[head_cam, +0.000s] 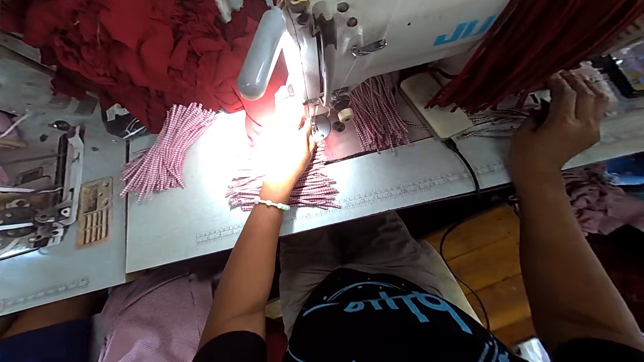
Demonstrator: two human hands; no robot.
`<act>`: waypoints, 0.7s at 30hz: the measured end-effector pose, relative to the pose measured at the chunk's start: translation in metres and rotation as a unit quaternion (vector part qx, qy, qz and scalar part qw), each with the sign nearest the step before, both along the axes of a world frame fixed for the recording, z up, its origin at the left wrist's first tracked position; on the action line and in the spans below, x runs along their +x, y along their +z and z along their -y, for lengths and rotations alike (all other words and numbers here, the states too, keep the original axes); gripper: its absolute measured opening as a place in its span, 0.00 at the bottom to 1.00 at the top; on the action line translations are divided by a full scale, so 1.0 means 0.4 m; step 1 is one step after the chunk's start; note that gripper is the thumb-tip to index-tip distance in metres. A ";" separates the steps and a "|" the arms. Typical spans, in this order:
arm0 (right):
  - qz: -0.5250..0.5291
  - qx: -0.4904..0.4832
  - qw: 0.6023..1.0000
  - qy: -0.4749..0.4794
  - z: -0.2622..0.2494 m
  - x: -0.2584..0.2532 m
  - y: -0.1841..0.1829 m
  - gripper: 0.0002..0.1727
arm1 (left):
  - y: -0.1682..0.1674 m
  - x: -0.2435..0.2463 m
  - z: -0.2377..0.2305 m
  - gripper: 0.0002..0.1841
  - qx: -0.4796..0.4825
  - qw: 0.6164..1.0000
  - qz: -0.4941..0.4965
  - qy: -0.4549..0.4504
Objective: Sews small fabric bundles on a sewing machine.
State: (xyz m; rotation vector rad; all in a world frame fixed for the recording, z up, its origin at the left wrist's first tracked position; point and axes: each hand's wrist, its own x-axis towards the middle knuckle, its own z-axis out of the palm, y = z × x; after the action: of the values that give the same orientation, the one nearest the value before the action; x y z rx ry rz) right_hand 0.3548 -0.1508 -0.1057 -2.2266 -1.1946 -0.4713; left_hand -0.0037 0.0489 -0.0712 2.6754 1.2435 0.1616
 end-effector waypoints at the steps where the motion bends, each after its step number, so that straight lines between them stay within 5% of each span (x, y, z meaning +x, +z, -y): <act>1: 0.001 -0.001 1.000 0.001 0.002 0.000 -0.001 0.27 | 0.003 0.005 -0.017 0.20 0.005 1.000 -0.006 -0.006; 8: 0.011 0.010 1.000 0.001 0.008 -0.005 -0.003 0.27 | 0.022 -0.096 0.030 0.12 -0.123 0.979 0.159 -0.047; 15: -0.003 0.007 1.000 0.001 0.003 -0.013 0.007 0.27 | -0.034 -0.094 0.041 0.11 0.017 0.985 0.133 -0.106; 21: -0.009 0.009 1.000 0.001 0.003 -0.011 0.007 0.27 | -0.047 -0.111 0.021 0.16 -0.014 0.976 0.149 -0.155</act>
State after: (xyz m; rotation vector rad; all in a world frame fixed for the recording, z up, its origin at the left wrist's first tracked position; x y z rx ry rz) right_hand 0.3505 -0.1519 -0.1029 -2.2092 -1.1792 -0.4594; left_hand -0.0483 0.0405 -0.0898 2.6513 0.7262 0.4739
